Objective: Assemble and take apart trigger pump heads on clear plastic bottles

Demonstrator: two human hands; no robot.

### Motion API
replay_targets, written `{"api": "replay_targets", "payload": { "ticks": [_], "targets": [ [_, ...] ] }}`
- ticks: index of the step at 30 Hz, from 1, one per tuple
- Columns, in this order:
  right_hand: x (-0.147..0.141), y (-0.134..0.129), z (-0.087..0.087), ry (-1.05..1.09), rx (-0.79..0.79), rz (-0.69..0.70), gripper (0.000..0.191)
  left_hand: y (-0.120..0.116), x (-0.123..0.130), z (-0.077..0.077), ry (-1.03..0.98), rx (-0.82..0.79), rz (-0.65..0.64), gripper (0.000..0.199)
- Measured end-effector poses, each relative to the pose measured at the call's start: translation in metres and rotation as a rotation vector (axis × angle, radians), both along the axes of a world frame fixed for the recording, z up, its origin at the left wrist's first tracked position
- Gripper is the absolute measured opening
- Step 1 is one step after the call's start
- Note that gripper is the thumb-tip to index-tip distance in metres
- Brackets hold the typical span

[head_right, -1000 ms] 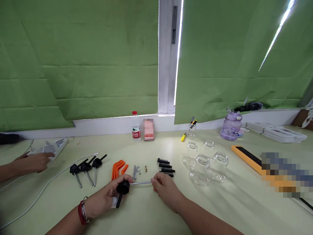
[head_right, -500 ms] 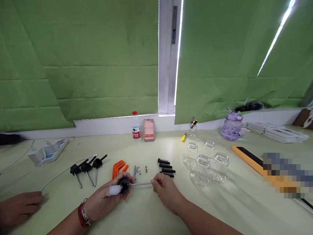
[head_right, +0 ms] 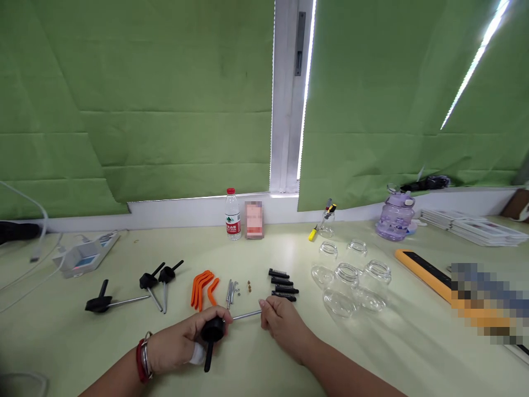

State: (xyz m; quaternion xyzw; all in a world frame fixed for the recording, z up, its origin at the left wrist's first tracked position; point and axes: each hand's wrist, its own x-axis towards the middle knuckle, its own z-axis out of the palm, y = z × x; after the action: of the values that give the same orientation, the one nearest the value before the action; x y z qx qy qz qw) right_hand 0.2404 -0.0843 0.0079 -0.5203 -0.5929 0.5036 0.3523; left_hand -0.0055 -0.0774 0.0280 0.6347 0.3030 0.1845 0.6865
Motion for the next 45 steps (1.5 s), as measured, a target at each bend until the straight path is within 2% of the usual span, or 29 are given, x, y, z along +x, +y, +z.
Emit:
{"api": "replay_targets", "payload": {
  "ticks": [3, 5, 8, 12, 17, 21, 24, 31, 39, 45],
  "targets": [
    [0.000, 0.000, 0.001, 0.011, -0.035, -0.019, 0.046, -0.001, -0.001, 0.004, -0.106, -0.092, -0.026, 0.065],
    [0.000, 0.000, 0.000, 0.013, -0.045, -0.019, 0.046, -0.003, 0.000, 0.007, -0.145, -0.093, -0.005, 0.055],
    [0.001, 0.000, -0.001, 0.021, -0.047, -0.005, 0.047, -0.004, 0.004, 0.008, -0.079, -0.038, 0.066, 0.035],
    [0.002, 0.000, -0.003, 0.146, -0.039, 0.015, 0.040, -0.001, 0.005, 0.002, -0.079, -0.060, 0.108, 0.031],
    [0.003, 0.001, -0.005, 0.185, -0.054, 0.027, 0.031, 0.001, 0.002, 0.002, -0.073, -0.059, 0.090, 0.027],
    [0.003, 0.002, -0.007, 0.128, -0.056, 0.038, 0.041, 0.000, 0.002, 0.008, 0.000, 0.025, 0.043, 0.021],
    [0.003, 0.001, -0.006, 0.110, -0.041, 0.042, 0.045, 0.000, 0.002, 0.009, -0.003, 0.032, 0.036, 0.020],
    [0.002, 0.000, -0.001, 0.211, -0.023, 0.045, 0.032, 0.001, 0.001, 0.005, -0.032, 0.022, 0.063, 0.018],
    [0.004, 0.002, -0.012, 0.099, 0.002, 0.046, 0.044, 0.000, 0.001, 0.008, -0.022, 0.013, 0.055, 0.018],
    [0.004, 0.002, -0.007, 0.178, -0.022, 0.035, 0.049, 0.002, 0.000, 0.005, -0.025, 0.029, 0.059, 0.019]
  ]
}}
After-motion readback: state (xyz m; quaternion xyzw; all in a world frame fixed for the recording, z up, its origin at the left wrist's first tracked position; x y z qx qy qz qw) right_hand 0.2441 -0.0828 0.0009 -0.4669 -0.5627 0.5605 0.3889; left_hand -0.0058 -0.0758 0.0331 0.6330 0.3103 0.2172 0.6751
